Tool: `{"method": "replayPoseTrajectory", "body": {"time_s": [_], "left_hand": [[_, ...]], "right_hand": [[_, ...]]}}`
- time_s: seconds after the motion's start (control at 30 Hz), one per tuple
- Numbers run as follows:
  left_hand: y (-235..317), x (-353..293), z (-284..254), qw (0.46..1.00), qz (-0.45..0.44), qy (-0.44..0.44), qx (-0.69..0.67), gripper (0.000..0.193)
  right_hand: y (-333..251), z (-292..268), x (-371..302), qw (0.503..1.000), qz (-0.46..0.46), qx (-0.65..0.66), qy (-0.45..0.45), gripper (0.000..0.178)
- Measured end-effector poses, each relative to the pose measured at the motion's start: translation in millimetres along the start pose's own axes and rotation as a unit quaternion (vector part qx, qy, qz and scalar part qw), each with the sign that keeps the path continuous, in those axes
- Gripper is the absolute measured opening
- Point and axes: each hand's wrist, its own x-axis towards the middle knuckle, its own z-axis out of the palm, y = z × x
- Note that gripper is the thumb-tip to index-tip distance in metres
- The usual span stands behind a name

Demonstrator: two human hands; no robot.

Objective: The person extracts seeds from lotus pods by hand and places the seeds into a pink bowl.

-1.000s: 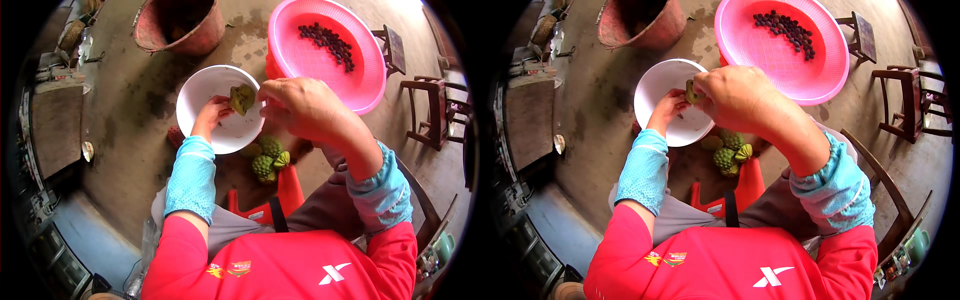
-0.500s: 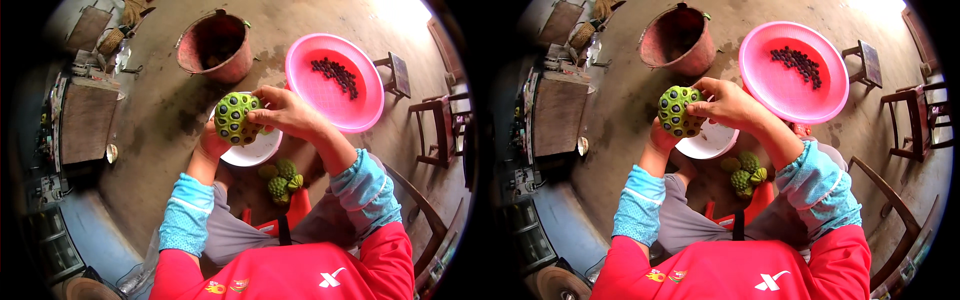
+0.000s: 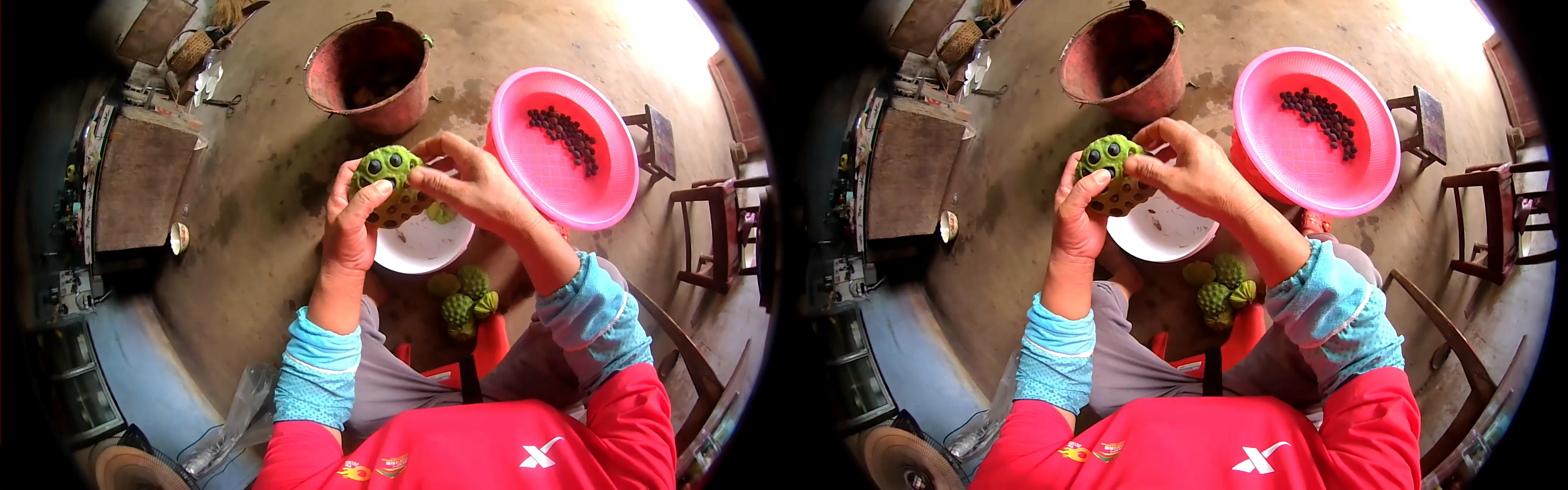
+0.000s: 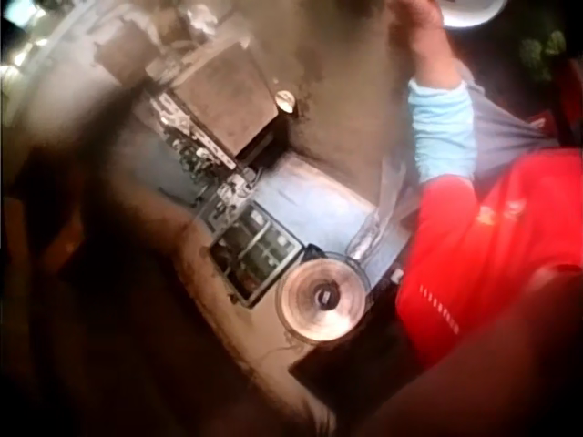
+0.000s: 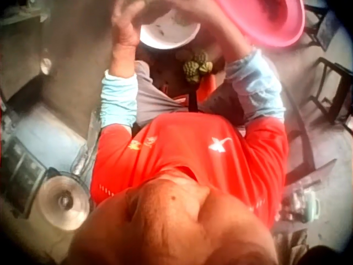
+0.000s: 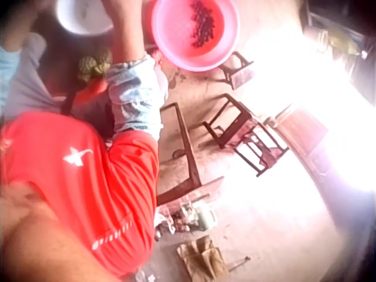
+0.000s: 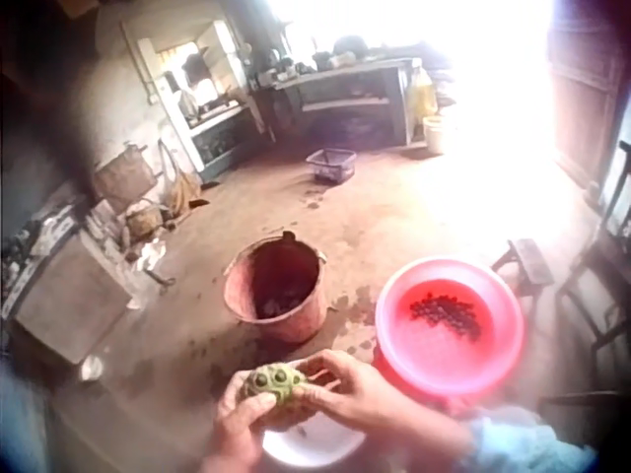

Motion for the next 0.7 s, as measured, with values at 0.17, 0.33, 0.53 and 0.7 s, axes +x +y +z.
{"method": "replayPoseTrajectory", "body": {"time_s": [0.17, 0.33, 0.53, 0.7], "left_hand": [[-2, -4, 3, 0.996, -0.03, -0.056, 0.057, 0.036], [-2, -6, 3, 0.993, -0.051, -0.068, 0.087, 0.042], [0, -7, 4, 0.992, -0.076, -0.065, 0.082, 0.035], [0, -9, 3, 0.993, -0.098, -0.069, 0.021, 0.032]], "right_hand": [[-5, -5, 2, 0.993, 0.042, 0.111, -0.018, 0.027], [-10, -10, 0, 0.989, 0.061, 0.122, -0.062, 0.022], [-8, -6, -3, 0.985, 0.099, 0.131, -0.051, 0.018], [-5, -4, -5, 0.968, 0.144, 0.185, -0.084, 0.02]]}}
